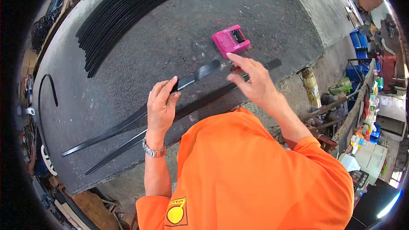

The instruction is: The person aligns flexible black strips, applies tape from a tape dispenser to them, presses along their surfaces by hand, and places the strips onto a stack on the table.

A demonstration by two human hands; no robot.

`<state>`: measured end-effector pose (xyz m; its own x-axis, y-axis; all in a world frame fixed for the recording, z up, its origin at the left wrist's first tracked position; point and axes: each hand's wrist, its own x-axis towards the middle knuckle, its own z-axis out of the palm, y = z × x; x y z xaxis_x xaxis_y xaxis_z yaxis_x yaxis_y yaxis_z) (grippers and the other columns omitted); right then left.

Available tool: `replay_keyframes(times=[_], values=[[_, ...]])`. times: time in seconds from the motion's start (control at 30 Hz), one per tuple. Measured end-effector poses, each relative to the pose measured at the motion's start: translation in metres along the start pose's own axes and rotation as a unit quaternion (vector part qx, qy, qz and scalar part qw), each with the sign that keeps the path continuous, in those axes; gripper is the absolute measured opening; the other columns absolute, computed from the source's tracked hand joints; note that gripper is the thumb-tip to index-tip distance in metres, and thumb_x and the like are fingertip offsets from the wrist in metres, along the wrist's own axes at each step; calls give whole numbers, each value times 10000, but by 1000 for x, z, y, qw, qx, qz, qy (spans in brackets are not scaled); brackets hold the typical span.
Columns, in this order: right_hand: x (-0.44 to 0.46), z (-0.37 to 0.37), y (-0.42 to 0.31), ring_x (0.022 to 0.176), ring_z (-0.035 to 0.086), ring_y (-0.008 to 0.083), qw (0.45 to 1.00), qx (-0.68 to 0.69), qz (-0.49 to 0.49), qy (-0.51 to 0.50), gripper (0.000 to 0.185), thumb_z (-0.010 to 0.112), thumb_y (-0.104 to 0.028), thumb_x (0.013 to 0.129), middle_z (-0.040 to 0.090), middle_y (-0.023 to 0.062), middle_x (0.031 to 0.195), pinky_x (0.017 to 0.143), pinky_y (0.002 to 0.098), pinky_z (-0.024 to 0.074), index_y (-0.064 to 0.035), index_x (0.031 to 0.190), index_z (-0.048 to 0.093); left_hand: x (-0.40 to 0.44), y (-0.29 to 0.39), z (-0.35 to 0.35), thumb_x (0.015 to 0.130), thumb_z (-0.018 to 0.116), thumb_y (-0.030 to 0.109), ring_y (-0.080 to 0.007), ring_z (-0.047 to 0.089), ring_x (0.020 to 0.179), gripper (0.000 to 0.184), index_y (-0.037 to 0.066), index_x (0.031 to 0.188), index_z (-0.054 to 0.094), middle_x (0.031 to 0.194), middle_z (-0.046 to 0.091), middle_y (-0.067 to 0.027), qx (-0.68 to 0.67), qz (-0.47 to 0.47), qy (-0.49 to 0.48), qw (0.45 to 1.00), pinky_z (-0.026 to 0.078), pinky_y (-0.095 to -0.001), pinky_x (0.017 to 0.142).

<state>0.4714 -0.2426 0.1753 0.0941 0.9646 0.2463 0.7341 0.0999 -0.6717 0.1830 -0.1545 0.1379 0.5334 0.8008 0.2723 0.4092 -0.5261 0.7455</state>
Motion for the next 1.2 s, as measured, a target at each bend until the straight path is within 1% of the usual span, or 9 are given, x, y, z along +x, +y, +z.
replay_keyframes(times=[0.1, 0.3, 0.4, 0.5, 0.6, 0.7, 0.8, 0.9, 1.2], values=[[5, 10, -12, 920, 679, 247, 999, 33, -2, -19, 597, 820, -146, 824, 682, 141, 1077, 844, 375, 533, -56, 1363, 581, 0, 3, 1, 957, 662, 76, -215, 638, 851, 324, 24, 1276, 666, 1085, 667, -118, 2, -17, -12, 1000, 510, -315, 741], [18, 27, -26, 887, 693, 260, 1000, 23, -17, -12, 441, 809, -163, 840, 698, 128, 1038, 787, 373, 541, -38, 1231, 648, -2, 10, 0, 966, 649, 83, -209, 625, 815, 316, 18, 1274, 663, 1061, 670, -116, 10, -12, -27, 1000, 501, -311, 721], [23, 27, -29, 851, 688, 315, 998, 66, 8, -6, 334, 764, -211, 878, 717, 139, 978, 749, 406, 535, -34, 1149, 678, -7, 12, 2, 927, 690, 122, -276, 642, 897, 326, 37, 1242, 685, 1070, 682, -114, -23, -54, -14, 998, 496, -379, 808], [24, 23, -29, 844, 699, 324, 991, 127, 32, -32, 240, 703, -121, 921, 721, 170, 973, 728, 376, 543, -14, 1135, 678, -8, 15, 2, 924, 689, 110, -280, 644, 894, 329, 32, 1243, 679, 1069, 681, -114, -39, -70, -8, 997, 496, -382, 800], [23, 22, -29, 859, 713, 267, 984, 159, 66, -35, 191, 647, -55, 953, 720, 161, 975, 741, 341, 534, -4, 1134, 677, -5, 16, 3, 896, 719, 116, -279, 647, 894, 358, 33, 1241, 673, 1071, 681, -118, -32, -62, -12, 997, 499, -380, 786], [20, 21, -31, 867, 702, 189, 980, 183, 67, -41, 259, 624, -9, 965, 714, 146, 933, 754, 313, 523, 0, 1223, 626, 6, 29, 4, 852, 761, 126, -279, 651, 893, 407, 36, 1238, 669, 1060, 680, -123, 15, 15, 18, 1000, 502, -381, 778], [13, 32, -36, 884, 683, 147, 928, 353, 114, -27, 352, 607, 30, 965, 713, 121, 935, 789, 298, 517, 0, 1309, 542, 14, 33, 14, 812, 783, 69, -313, 671, 931, 493, 32, 1283, 641, 1091, 669, -152, -45, 16, -8, 999, 533, -364, 802], [13, 28, -33, 899, 678, 140, 900, 407, 152, -26, 412, 611, 38, 960, 691, 72, 928, 815, 292, 508, -15, 1349, 484, 19, 38, 17, 789, 799, 46, -300, 670, 931, 494, 24, 1262, 657, 1071, 669, -149, -60, 29, 19, 998, 533, -367, 796], [12, 22, -26, 794, 541, 48, 893, 411, 174, -62, 237, 663, -30, 951, 612, -25, 898, 731, 234, 470, -11, 1179, 602, 10, 41, 19, 788, 797, 31, -295, 664, 918, 476, 22, 1247, 672, 1058, 669, -147, -67, 36, 32, 997, 531, -356, 786]])
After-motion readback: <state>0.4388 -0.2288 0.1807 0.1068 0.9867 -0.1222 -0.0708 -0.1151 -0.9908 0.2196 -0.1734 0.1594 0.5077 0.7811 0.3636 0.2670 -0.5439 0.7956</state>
